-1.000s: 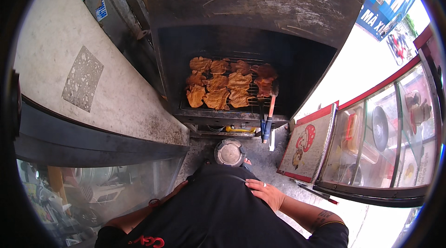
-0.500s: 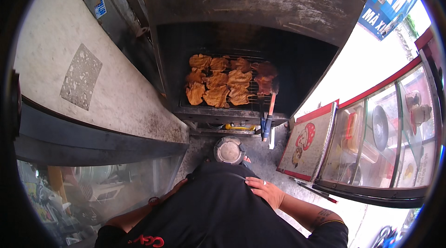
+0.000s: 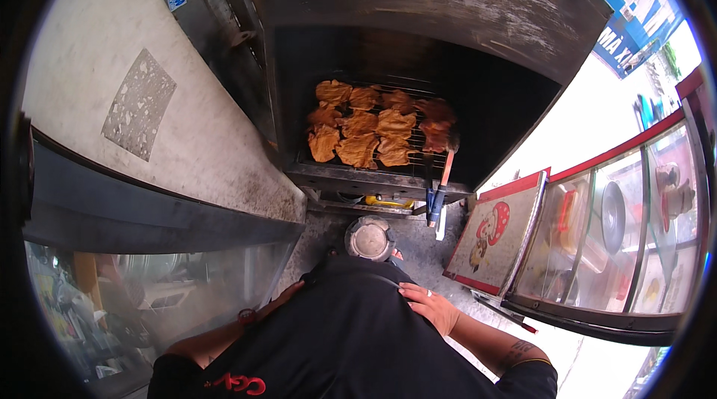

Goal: The person grills several pieces of meat on a charcoal grill, using tongs to flip and rearrange the meat to ensure even cooking. The person also uses a metal bowl to collect drippings or juices from the grill.

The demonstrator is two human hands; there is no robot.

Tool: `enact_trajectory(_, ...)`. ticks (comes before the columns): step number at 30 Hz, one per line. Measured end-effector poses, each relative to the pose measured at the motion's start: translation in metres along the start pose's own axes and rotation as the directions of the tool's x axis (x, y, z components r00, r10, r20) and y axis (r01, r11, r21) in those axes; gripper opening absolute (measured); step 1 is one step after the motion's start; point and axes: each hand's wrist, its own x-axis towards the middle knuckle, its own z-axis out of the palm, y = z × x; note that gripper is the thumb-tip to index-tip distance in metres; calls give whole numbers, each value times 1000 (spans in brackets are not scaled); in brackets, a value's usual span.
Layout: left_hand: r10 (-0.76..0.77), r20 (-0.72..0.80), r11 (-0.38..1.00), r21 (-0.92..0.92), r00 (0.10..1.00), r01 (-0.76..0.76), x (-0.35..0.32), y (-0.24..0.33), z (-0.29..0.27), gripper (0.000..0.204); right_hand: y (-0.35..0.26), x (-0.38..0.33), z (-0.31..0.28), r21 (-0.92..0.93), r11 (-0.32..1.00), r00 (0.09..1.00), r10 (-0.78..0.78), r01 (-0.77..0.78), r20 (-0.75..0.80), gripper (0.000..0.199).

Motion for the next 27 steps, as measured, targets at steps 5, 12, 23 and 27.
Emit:
enact_trajectory(5,101,33,988,-118,994,-96,-10,-53,-3,73,-3,6,1,-21,1000,1000,-1,1,-1,64)
enact_trajectory(12,192,33,981,-40,981,-191,-11,-39,-3,79,-6,6,2,-1,1000,1000,24,-24,17,60)
enact_trajectory(23,312,19,942,122,950,-312,-10,-26,-4,79,-8,9,6,-2,998,997,63,-63,32,53)
enact_trajectory(27,296,16,948,120,955,-296,-10,-29,-5,79,-13,13,6,-16,996,995,88,-88,37,53)
